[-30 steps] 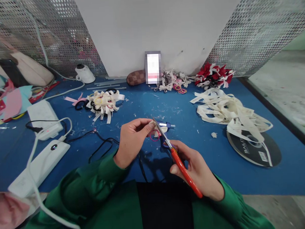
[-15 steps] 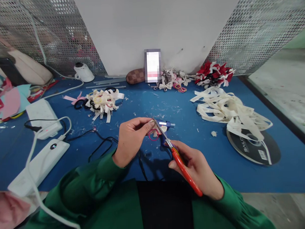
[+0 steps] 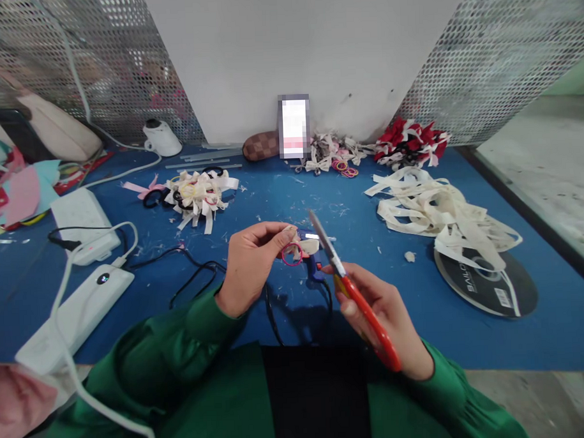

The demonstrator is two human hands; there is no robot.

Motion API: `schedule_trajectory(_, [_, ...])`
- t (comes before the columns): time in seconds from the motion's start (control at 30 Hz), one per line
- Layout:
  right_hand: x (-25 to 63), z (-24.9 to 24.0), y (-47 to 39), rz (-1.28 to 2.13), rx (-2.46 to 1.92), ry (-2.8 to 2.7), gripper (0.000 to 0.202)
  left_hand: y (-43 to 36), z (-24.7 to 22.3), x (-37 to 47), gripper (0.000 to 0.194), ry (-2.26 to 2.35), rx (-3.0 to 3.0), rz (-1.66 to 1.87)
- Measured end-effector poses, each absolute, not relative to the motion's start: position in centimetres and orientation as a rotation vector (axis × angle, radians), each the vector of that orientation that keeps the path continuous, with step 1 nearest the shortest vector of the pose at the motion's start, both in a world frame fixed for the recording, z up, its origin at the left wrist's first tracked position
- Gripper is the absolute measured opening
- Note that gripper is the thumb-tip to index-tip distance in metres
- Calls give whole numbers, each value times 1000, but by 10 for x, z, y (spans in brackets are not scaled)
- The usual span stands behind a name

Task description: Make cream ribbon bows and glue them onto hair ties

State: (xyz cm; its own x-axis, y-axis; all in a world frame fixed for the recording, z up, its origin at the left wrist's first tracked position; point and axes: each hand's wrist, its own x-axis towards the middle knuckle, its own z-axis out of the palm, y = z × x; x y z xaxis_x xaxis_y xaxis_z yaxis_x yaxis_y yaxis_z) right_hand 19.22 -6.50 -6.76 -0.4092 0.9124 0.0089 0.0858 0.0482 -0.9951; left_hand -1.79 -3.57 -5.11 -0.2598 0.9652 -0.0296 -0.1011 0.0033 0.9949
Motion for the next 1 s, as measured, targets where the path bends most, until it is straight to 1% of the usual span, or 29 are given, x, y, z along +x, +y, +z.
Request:
schedule_trajectory(0.07, [201,-66,-57,1331,-1118,-1573,43,-35,-51,-18,16,1325,967,1444])
schedule_trajectory(0.13, [212,-65,-44,1124,-1311,-1607,48,-35,-50,-18,16,1311,954,1451])
schedule_trajectory(0.17, [218,-65,-36,964,-1432,-1676,50,-35,-50,-18,15,1301,949,1452])
schedule_trajectory(0.27, [232,-71,-16,336,-1887,-1966,48,-36,-49,-17,14,1268,938,1446])
schedule_trajectory(0.33, [237,-80,-7,41,-2040,-2109,45,-36,-48,-17,14,1258,933,1440])
schedule_trajectory(0.4, [239,-88,-2,-87,-2120,-2186,42,-36,-49,-17,14,1253,929,1432])
schedule_trajectory(0.5, [238,-95,-2,-138,-2137,-2251,42,-35,-50,-17,12,1224,930,1418])
schedule_trajectory(0.67, [235,-88,-6,-221,-2084,-2330,37,-36,-51,-15,13,1157,869,1407])
schedule_trajectory(0.73, [233,-81,-7,-214,-1988,-2304,34,-37,-51,-14,15,1151,855,1387])
schedule_trajectory(0.77, [231,-77,-8,-141,-1887,-2281,33,-38,-50,-13,16,1151,853,1370])
schedule_trajectory(0.83, [224,-66,-7,178,-1585,-2212,32,-39,-50,-12,19,1149,843,1335])
schedule_trajectory(0.9, [210,-56,-4,639,-1208,-2095,28,-41,-50,-11,21,1141,828,1309])
schedule_trajectory(0.93, [202,-50,-3,813,-1082,-2038,27,-41,-51,-10,21,1133,828,1300])
schedule_trajectory(1.0, [186,-42,1,1001,-927,-1965,24,-42,-52,-9,22,1117,847,1297])
